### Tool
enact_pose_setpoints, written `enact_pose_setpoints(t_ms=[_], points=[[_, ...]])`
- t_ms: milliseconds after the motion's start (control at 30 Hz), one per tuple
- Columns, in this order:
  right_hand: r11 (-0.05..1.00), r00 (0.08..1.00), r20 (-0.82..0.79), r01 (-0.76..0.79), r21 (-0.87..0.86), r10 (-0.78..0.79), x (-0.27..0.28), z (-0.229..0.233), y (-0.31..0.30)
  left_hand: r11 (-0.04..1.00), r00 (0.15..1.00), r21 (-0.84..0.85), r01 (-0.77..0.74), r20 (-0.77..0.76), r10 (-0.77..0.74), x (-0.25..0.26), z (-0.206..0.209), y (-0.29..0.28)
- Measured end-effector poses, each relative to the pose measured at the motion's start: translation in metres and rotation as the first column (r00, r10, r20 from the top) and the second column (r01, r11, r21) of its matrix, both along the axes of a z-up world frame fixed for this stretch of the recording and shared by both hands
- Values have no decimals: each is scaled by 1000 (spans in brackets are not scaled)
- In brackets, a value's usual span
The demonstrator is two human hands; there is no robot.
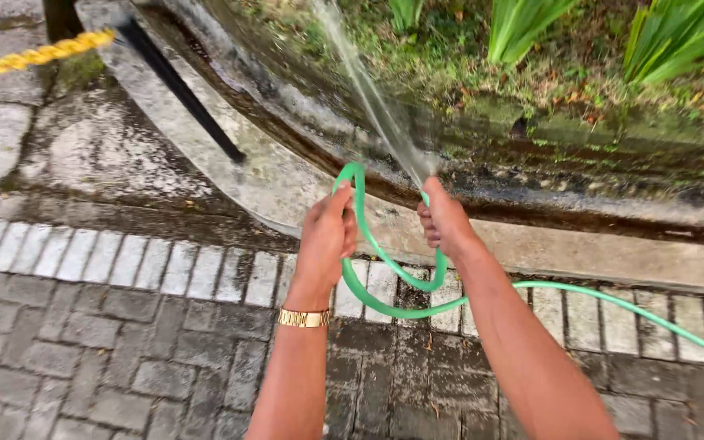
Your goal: Water the plants along the edge of a brick walkway using a garden hose.
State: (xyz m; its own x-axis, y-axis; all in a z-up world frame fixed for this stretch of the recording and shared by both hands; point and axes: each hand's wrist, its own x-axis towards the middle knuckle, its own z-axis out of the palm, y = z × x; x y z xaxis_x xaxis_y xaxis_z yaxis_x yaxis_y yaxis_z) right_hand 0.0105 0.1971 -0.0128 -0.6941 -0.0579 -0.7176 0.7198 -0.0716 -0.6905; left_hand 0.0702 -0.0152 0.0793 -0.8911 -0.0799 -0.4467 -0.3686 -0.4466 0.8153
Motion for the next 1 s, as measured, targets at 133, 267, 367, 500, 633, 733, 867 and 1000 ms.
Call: enact_pose_setpoints(t_ms=[133, 267, 367, 500, 633, 733, 867, 1000], points=[[994, 999, 37, 8, 111, -12, 17, 84, -30, 996, 996, 60, -62, 68, 58, 11, 59, -38], [972, 991, 3, 133, 195, -136, 32, 157, -58, 992, 981, 75, -105, 171, 91, 18, 134, -79], [959, 982, -10, 185, 217, -188, 28, 223, -77, 995, 980, 77, -68, 194, 52, 20, 203, -98], [963, 979, -45, 202, 180, -197, 3, 301, -107, 993, 981, 120, 6, 190, -29, 11, 276, -118], [958, 980, -91, 192, 214, -176, -4, 351, -125, 983, 990, 185, -3, 137, -23, 23, 318, -130], [950, 953, -143, 286, 125, -268, -20, 371, -138, 978, 987, 202, -56, 159, 24, 7, 336, -147], [932, 948, -129, 312, 184, -291, -17, 375, -159, 980, 994, 187, 69, 69, -83, -25, 335, -173], [908, 897, -161, 419, 14, -411, -32, 354, -190, 985, 995, 145, 91, 32, -97, -57, 353, -205]])
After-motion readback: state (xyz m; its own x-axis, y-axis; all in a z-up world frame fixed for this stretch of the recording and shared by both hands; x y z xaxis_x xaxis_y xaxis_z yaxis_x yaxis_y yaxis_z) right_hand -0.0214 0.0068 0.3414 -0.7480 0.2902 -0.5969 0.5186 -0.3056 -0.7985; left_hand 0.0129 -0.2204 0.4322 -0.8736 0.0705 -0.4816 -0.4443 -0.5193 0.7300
